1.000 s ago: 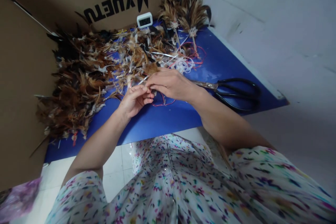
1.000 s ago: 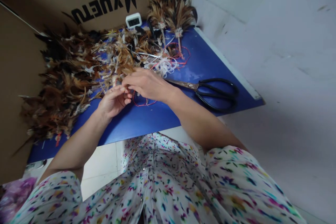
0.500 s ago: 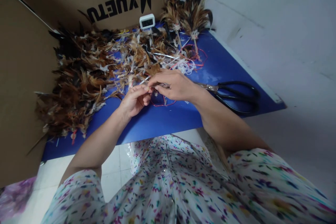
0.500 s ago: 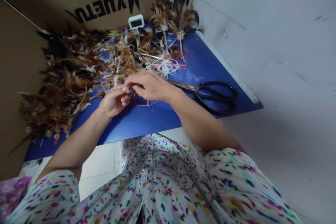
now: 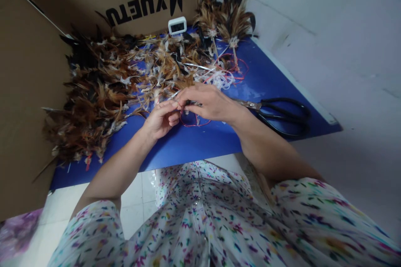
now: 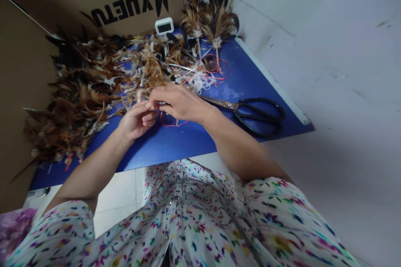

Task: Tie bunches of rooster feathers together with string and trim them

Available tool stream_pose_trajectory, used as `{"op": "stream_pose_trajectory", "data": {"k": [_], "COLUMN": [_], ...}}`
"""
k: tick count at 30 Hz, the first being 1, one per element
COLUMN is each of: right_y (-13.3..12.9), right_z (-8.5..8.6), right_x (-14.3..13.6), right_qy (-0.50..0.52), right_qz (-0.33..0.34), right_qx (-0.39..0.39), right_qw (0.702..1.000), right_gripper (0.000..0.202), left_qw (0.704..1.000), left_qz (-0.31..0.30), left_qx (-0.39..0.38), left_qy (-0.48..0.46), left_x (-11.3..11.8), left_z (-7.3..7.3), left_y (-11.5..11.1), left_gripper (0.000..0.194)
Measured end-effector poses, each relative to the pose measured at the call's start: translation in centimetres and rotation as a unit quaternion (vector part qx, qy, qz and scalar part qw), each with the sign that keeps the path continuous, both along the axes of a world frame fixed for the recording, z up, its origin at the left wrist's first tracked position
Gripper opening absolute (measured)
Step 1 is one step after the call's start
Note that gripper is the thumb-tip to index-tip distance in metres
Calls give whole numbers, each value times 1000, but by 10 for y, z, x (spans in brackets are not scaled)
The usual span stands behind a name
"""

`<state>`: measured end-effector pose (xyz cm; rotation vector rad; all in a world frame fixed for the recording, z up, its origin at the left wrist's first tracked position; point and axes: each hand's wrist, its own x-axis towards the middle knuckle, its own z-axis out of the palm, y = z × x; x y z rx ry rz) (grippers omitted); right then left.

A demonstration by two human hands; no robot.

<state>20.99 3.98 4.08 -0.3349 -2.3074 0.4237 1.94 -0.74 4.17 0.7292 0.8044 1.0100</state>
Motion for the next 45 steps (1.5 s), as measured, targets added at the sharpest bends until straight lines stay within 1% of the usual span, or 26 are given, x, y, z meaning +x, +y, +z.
{"op": "stream_pose_trajectory", "data": {"k": [6, 10, 16, 21, 24, 28, 31, 33, 37, 39, 45], "right_y": [1, 1, -1, -1, 0, -1, -2, -3, -3, -3, -1], "right_z": [-4, -5, -2, 1, 2, 4, 6, 7, 7, 6, -1], "right_x": [-1, -1, 2, 4, 4, 5, 6, 6, 7, 7, 6], "right_qy": [8, 16, 10, -4, 0, 11, 10, 7, -14, -18, 0], "right_qz": [-4, -14, -17, -6, -1, 12, 20, 15, -26, -40, -28], "right_qx": [25, 24, -1, -30, -34, -34, -45, -46, -39, -32, -7], "right_qw": [1000, 999, 1000, 1000, 999, 999, 999, 999, 999, 999, 1000], "right_gripper": [12, 13, 13, 15, 16, 17, 24, 27, 21, 21, 22], "left_qw": [1000, 1000, 1000, 999, 999, 999, 999, 999, 999, 999, 998], "left_qz": [7, 6, 10, 11, 13, 5, -3, -4, 2, 4, -4], "left_qx": [-11, -8, -18, -37, -45, -43, -40, -42, -49, -52, -53], "left_qy": [-4, -9, -11, 11, 13, 6, -1, -2, 8, 11, 14], "left_x": [1, 1, 1, 4, 4, 4, 4, 4, 5, 6, 6], "left_z": [1, 2, 3, 5, 5, 4, 4, 4, 5, 5, 3], "left_y": [-2, -1, -1, -2, -2, -1, -1, -2, -3, -3, -2], "left_gripper": [19, 17, 18, 20, 21, 17, 14, 13, 14, 15, 16]}}
